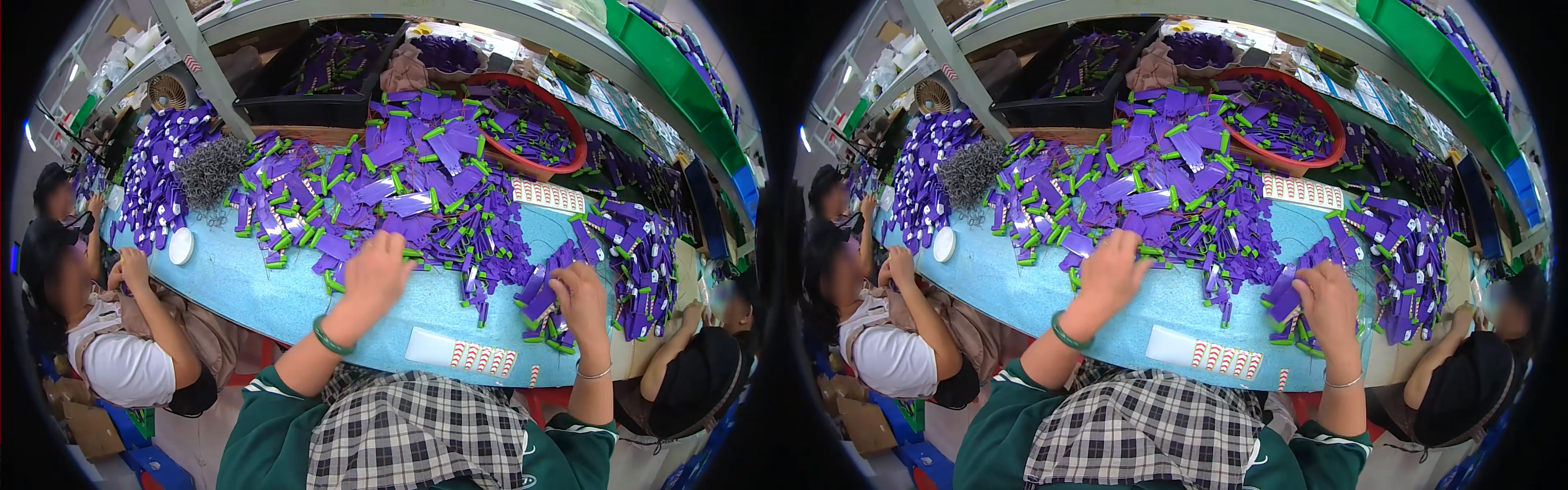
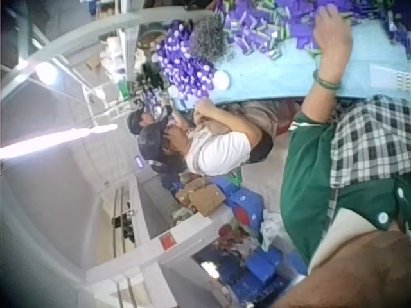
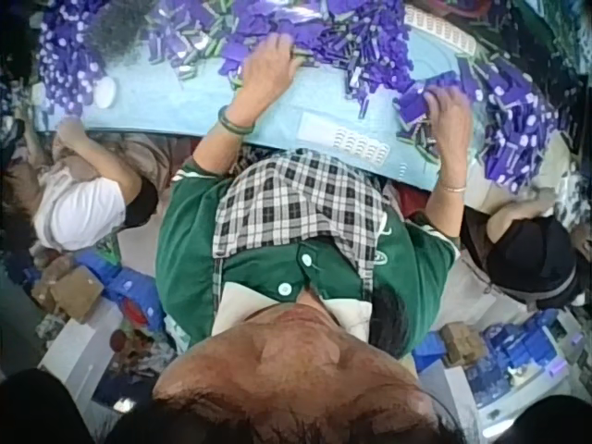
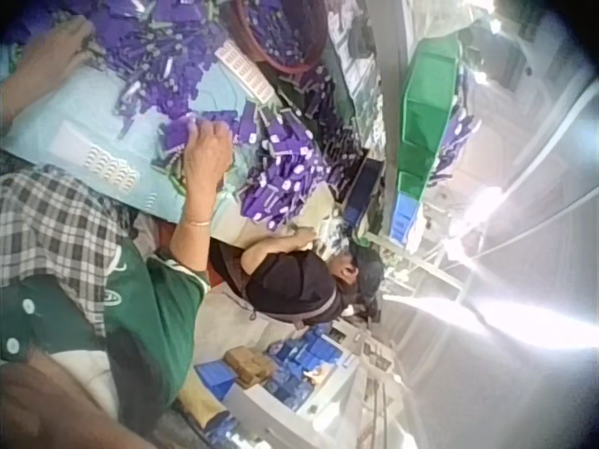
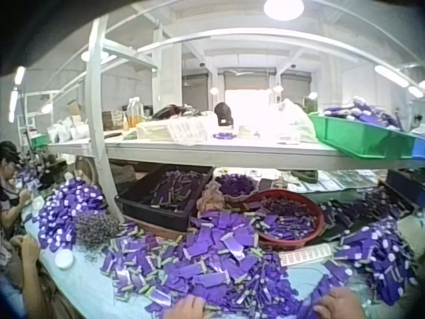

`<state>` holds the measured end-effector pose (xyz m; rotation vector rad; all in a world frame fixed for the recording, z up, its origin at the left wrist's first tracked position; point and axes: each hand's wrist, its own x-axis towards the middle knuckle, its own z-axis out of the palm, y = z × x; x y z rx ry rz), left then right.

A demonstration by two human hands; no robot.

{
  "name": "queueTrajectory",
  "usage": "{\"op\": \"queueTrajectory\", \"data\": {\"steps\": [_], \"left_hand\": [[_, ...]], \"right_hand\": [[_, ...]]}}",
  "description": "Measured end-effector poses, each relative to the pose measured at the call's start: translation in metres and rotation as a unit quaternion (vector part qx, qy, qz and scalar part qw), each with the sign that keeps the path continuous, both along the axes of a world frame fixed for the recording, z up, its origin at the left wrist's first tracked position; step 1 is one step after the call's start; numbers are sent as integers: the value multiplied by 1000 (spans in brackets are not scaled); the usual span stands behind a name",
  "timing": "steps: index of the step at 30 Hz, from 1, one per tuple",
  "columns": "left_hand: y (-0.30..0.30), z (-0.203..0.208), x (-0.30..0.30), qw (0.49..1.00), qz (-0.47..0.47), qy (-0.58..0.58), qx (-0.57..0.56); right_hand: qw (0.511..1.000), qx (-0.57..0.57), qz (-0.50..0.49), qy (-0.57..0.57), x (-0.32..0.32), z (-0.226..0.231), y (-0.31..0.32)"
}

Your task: The person sits at a table in a workshop and assembles purple and green plastic candy cane toys. They pick up a purple plastic piece and a green plastic piece, fit them together, and place the finished toy on the table. The person repeats this assembly process continuously throughout the video.

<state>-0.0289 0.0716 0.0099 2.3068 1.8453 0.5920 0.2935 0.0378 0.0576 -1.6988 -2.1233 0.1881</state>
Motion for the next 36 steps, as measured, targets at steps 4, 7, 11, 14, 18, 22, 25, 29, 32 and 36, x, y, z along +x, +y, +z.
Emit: {"op": "queueTrajectory", "data": {"steps": [4,7,11,14,18,22,25,29,32,36], "left_hand": [[16,-6,-12,997,52,48,-29],[16,-11,-13,999,42,-10,-9],[10,-6,-27,989,47,-139,21],[2,23,-31,955,5,-211,208],[-23,62,-20,826,-58,-534,169],[-53,59,-11,781,-98,-617,-27],[-64,19,11,732,-129,-615,-264],[-77,-49,23,719,-146,-536,-418],[-78,-41,22,730,-144,-506,-437],[-72,-25,22,749,-153,-464,-448]], "right_hand": [[996,35,66,-41,-25,-19,-21],[981,-63,181,4,-72,-40,-55],[989,-45,142,-15,-98,-68,-69],[990,-40,132,34,-101,-78,-68],[990,-15,133,50,-108,-79,-64],[989,33,144,27,-110,-89,-65],[986,41,154,52,-113,-88,-65],[952,-41,147,264,-105,-89,-60],[877,-224,80,418,-95,-79,-60],[879,-235,70,408,-95,-53,-49]]}}
